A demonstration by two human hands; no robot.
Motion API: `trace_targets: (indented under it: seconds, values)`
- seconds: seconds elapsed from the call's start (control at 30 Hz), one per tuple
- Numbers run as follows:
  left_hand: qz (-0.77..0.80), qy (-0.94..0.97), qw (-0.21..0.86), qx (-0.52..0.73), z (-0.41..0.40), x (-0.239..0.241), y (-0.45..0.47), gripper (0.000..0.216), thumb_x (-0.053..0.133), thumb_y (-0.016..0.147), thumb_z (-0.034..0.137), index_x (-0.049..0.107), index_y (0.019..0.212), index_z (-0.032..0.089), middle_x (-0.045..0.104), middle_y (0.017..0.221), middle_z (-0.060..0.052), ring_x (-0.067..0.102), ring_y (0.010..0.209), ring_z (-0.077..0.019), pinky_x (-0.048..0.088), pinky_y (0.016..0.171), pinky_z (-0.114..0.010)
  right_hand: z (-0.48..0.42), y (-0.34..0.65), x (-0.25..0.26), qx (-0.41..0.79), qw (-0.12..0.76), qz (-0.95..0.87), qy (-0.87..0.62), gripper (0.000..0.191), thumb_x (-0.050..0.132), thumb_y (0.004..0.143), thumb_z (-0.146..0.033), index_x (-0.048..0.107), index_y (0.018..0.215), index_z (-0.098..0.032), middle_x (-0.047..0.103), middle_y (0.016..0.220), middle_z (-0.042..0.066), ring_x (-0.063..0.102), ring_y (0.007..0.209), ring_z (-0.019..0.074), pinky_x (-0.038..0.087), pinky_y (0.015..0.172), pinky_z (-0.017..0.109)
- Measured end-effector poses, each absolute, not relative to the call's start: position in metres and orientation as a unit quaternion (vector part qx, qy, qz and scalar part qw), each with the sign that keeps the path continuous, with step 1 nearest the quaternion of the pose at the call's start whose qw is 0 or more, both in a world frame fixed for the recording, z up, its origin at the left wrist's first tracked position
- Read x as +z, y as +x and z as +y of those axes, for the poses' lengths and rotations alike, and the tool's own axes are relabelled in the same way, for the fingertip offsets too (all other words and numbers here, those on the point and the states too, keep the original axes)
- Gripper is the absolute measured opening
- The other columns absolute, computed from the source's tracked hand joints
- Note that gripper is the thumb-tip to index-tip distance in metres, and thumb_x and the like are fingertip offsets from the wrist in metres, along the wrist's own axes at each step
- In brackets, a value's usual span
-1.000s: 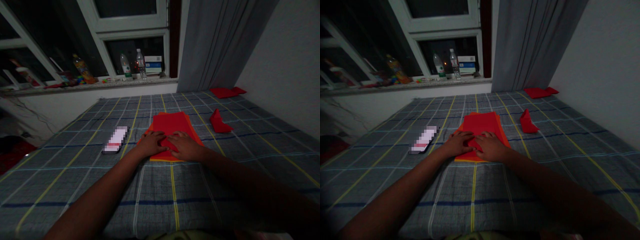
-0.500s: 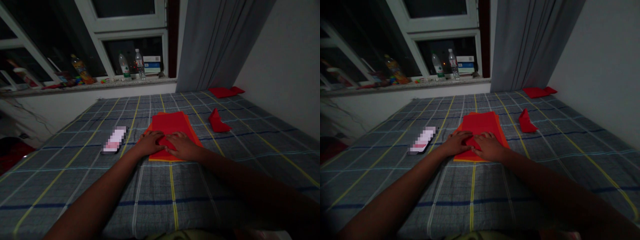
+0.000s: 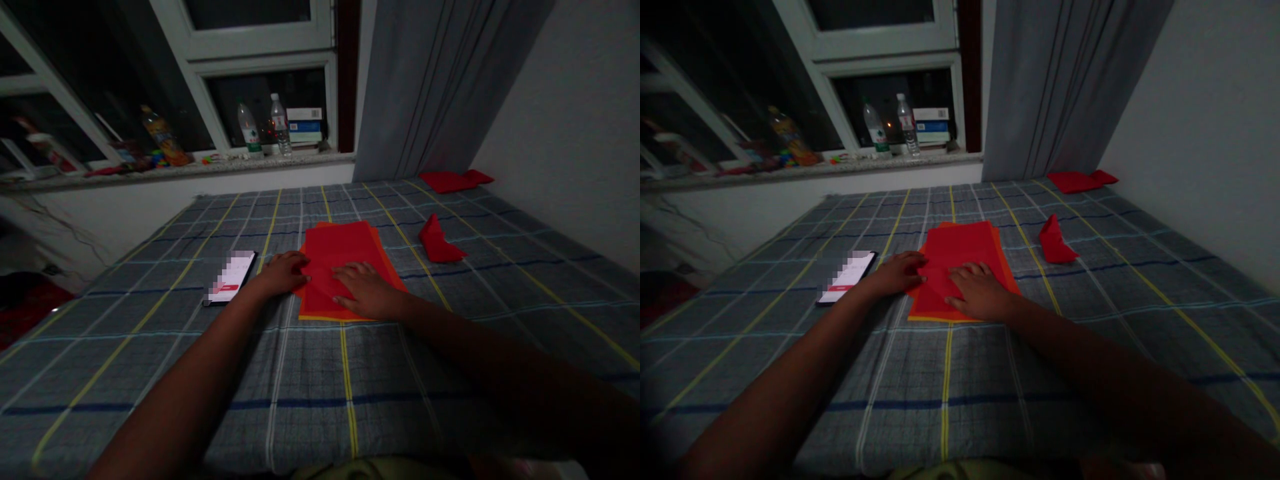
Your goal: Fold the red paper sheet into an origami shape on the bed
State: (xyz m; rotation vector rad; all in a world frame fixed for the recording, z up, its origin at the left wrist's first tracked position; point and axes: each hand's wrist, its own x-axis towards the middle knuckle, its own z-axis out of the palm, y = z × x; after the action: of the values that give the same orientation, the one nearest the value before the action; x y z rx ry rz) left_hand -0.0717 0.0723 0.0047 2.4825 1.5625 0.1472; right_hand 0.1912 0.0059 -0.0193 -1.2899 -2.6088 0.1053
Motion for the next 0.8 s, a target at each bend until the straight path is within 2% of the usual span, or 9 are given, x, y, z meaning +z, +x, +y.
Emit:
trace_targets:
  seconds: [0.17, 0.23, 0.37, 0.43, 0.57, 0.8]
  values:
    - [0.539, 0.836, 0.090, 0.050, 0.067, 0.010, -0.070, 0.050, 0.056, 0.085, 0.043, 0.059, 0.133, 0.026, 0.053, 0.143, -0.006, 0.050, 0.129, -0.0290, 0.036, 0.110, -0.043, 0.004, 0.191, -0.017, 0.033, 0.107, -0.889, -0.444, 0.065, 0.041, 0.097, -0.057, 0.040, 0.151, -0.020, 0.044, 0.155, 0.009, 0.037, 0.138, 0.0323, 0.024, 0.114, 0.049]
    - [0.554, 0.827, 0.082, 0.049, 0.059, 0.011, -0.062, 0.051, 0.055, 0.086, 0.047, 0.059, 0.132, 0.027, 0.052, 0.143, -0.007, 0.050, 0.128, -0.0316, 0.038, 0.108, -0.047, 0.004, 0.190, -0.017, 0.030, 0.100, -0.890, -0.444, 0.063, 0.040, 0.097, -0.057, 0.041, 0.150, -0.022, 0.043, 0.156, 0.008, 0.036, 0.138, 0.0318, 0.022, 0.115, 0.050]
    - [0.587, 0.805, 0.067, 0.058, 0.046, 0.009, -0.047, 0.065, 0.057, 0.080, 0.068, 0.057, 0.131, 0.027, 0.049, 0.146, -0.009, 0.045, 0.129, -0.0406, 0.039, 0.101, -0.058, 0.004, 0.189, -0.018, 0.023, 0.096, -0.887, -0.451, 0.061, 0.043, 0.096, -0.056, 0.045, 0.148, -0.024, 0.044, 0.155, 0.008, 0.036, 0.138, 0.0334, 0.021, 0.114, 0.054]
    - [0.588, 0.804, 0.061, 0.068, 0.047, 0.006, -0.047, 0.066, 0.059, 0.079, 0.068, 0.056, 0.130, 0.026, 0.050, 0.144, -0.010, 0.046, 0.127, -0.0397, 0.040, 0.101, -0.057, 0.003, 0.189, -0.018, 0.020, 0.099, -0.887, -0.451, 0.059, 0.044, 0.096, -0.056, 0.047, 0.147, -0.025, 0.044, 0.155, 0.007, 0.036, 0.138, 0.0347, 0.021, 0.114, 0.055]
    - [0.585, 0.802, 0.079, 0.090, 0.064, 0.000, -0.061, 0.052, 0.061, 0.084, 0.052, 0.059, 0.125, 0.021, 0.058, 0.133, -0.009, 0.055, 0.119, -0.0298, 0.042, 0.103, -0.043, 0.001, 0.189, -0.016, 0.017, 0.099, -0.889, -0.447, 0.057, 0.041, 0.097, -0.055, 0.047, 0.147, -0.027, 0.043, 0.156, 0.005, 0.036, 0.138, 0.0355, 0.021, 0.113, 0.058]
    - [0.552, 0.822, 0.086, 0.113, 0.088, -0.012, -0.080, 0.046, 0.062, 0.080, 0.025, 0.061, 0.125, 0.016, 0.061, 0.130, -0.011, 0.059, 0.118, -0.0252, 0.043, 0.105, -0.036, -0.001, 0.188, -0.012, 0.011, 0.078, -0.891, -0.447, 0.055, 0.038, 0.098, -0.053, 0.040, 0.151, -0.035, 0.040, 0.158, 0.003, 0.035, 0.139, 0.0355, 0.022, 0.112, 0.059]
